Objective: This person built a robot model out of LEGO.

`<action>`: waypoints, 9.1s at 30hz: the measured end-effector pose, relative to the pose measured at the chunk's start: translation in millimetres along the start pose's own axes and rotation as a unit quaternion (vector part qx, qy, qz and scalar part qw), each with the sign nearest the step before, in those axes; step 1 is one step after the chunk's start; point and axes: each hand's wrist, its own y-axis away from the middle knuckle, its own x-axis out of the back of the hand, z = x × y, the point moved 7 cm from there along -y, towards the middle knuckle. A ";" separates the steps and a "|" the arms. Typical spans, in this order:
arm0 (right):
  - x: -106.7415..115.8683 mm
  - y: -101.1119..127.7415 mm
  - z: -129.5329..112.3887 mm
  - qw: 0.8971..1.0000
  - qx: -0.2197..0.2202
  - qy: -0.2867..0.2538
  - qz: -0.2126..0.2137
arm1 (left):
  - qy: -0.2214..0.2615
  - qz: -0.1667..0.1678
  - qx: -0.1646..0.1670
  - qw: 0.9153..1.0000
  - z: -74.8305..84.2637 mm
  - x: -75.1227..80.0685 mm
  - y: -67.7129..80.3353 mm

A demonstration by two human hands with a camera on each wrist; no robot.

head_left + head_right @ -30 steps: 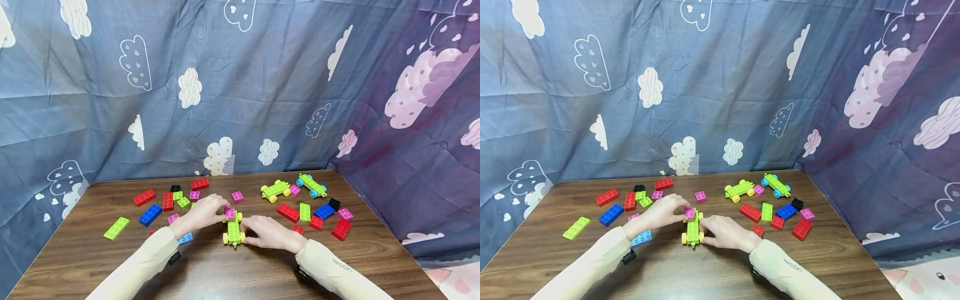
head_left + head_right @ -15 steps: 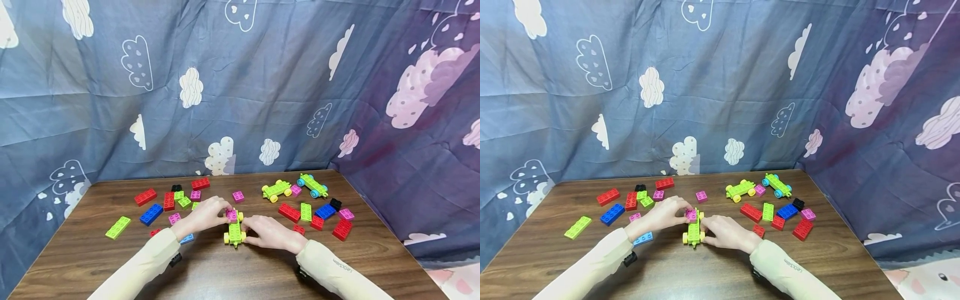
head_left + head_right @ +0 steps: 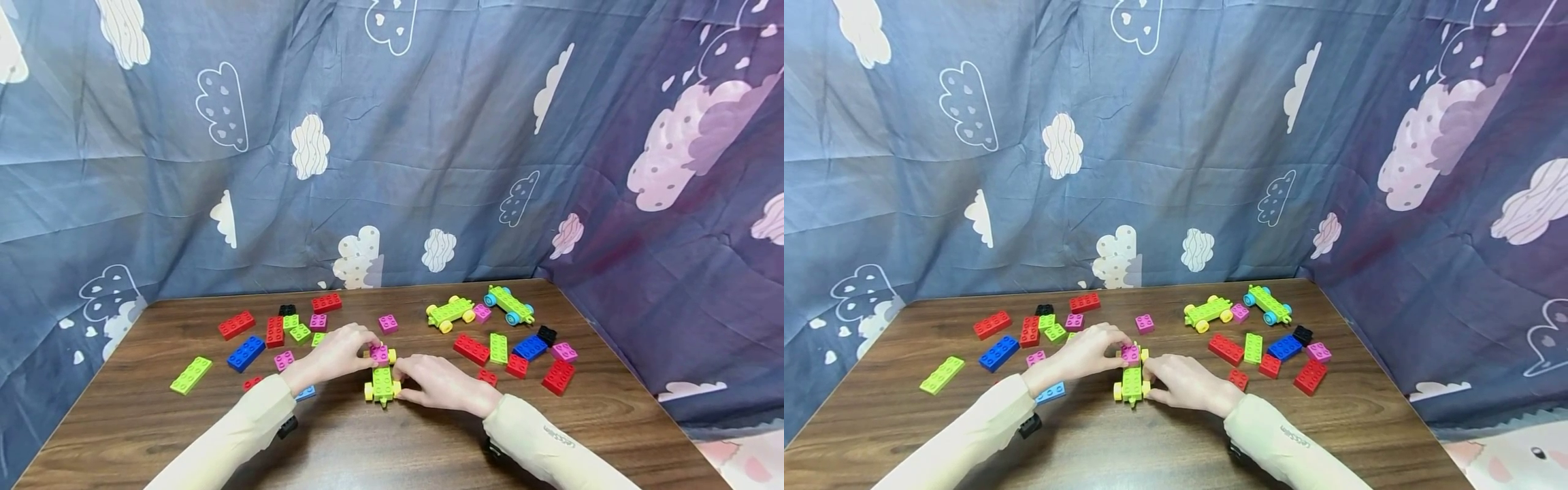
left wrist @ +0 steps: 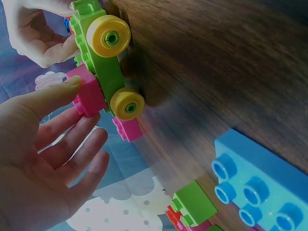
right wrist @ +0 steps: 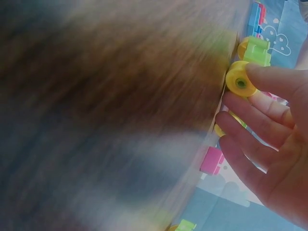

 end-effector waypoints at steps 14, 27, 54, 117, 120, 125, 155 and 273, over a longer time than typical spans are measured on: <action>-0.8 -0.1 -0.4 1.000 0.001 0.003 0.005 | 0.006 -0.008 0.002 1.000 0.1 -2.2 -1.5; -0.7 1.0 -1.5 1.000 -0.003 0.003 -0.003 | 0.022 0.008 -0.013 1.000 4.4 -4.1 -4.8; 0.0 -5.4 -4.7 1.000 -0.002 0.015 -0.014 | 0.010 0.064 -0.006 0.998 7.3 -4.2 4.1; 1.0 -4.4 0.5 1.000 -0.005 0.006 -0.015 | 0.010 0.005 -0.037 0.999 10.1 -0.2 0.6; -0.8 -4.9 -0.2 1.000 -0.005 0.003 -0.018 | 0.005 0.009 -0.038 0.999 8.8 -1.8 2.5; -2.1 -5.9 -1.0 1.000 -0.006 0.001 -0.018 | -0.009 0.024 -0.049 0.998 8.3 -3.5 4.5; -0.3 -6.8 -1.0 1.000 -0.002 0.017 -0.002 | -0.040 0.038 -0.045 0.997 10.9 -0.9 3.5; -1.5 -4.7 0.2 1.000 -0.007 0.024 0.001 | -0.016 0.070 -0.046 0.996 0.9 1.5 15.4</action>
